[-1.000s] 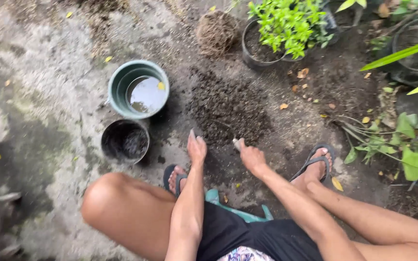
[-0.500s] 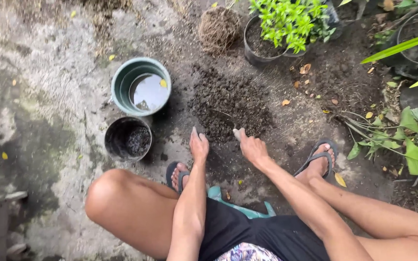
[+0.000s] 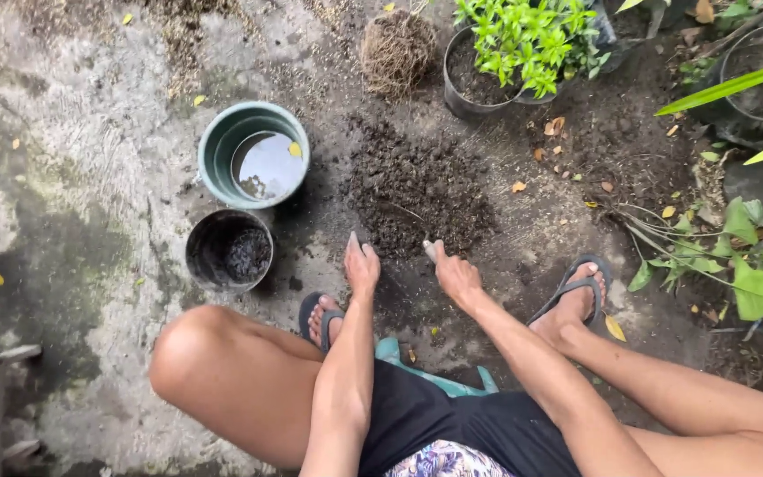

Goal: Mixing soil on the ground using a hand trowel and hands in a nursery setting.

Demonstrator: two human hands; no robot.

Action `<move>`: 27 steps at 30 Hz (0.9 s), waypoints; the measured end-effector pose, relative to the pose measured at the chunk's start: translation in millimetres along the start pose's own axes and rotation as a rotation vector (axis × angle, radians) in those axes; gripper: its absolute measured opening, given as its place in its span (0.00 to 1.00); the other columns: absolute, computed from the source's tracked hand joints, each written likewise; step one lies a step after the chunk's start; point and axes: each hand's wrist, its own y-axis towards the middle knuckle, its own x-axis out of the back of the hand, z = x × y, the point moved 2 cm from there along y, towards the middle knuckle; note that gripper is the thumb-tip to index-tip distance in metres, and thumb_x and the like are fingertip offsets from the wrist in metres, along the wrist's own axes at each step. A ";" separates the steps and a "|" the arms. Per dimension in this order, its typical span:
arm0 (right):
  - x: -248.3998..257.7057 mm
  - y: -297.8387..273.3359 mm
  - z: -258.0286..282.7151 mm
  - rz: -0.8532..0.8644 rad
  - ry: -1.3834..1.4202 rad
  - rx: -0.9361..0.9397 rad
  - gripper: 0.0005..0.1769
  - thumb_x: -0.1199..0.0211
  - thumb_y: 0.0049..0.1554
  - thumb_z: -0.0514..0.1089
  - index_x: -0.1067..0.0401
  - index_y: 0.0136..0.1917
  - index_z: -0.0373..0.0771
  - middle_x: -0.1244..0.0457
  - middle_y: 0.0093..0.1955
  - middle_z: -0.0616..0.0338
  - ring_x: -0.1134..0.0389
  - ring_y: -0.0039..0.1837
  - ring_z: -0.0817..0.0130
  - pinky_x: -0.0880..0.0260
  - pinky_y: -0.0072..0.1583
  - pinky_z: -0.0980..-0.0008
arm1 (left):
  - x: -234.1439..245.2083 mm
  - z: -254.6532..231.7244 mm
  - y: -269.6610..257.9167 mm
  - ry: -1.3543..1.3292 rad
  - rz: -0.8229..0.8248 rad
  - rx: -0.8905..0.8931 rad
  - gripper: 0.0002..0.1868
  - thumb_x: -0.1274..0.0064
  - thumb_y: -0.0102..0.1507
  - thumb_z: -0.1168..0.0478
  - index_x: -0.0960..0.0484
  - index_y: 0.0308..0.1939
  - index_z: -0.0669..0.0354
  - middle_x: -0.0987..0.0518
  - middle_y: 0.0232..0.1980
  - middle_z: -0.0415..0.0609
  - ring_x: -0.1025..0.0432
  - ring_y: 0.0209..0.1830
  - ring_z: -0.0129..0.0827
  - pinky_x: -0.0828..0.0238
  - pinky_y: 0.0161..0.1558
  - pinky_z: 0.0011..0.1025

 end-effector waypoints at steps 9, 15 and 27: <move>10.9 -14.3 0.1 -0.021 -0.061 -0.033 0.31 0.53 0.62 0.45 0.51 0.77 0.39 0.32 0.42 0.40 0.26 0.47 0.36 0.25 0.48 0.38 | -11.7 16.5 3.4 0.004 -0.028 -0.013 0.29 0.59 0.67 0.59 0.31 0.72 0.67 0.26 0.66 0.69 0.31 0.68 0.58 0.38 0.70 0.47; 73.0 -26.5 28.9 -0.014 0.061 -0.062 0.31 0.54 0.63 0.44 0.53 0.77 0.40 0.33 0.43 0.35 0.26 0.49 0.33 0.26 0.51 0.36 | -9.7 15.7 4.4 -0.014 -0.024 -0.007 0.30 0.60 0.67 0.59 0.31 0.72 0.67 0.26 0.66 0.69 0.31 0.68 0.57 0.38 0.70 0.47; 150.1 -6.2 63.4 -0.075 0.362 -0.124 0.28 0.53 0.63 0.45 0.46 0.74 0.36 0.32 0.40 0.30 0.26 0.44 0.34 0.25 0.49 0.39 | -23.1 24.1 6.2 -0.005 -0.032 0.002 0.29 0.59 0.66 0.60 0.30 0.71 0.66 0.26 0.66 0.69 0.31 0.67 0.57 0.37 0.69 0.46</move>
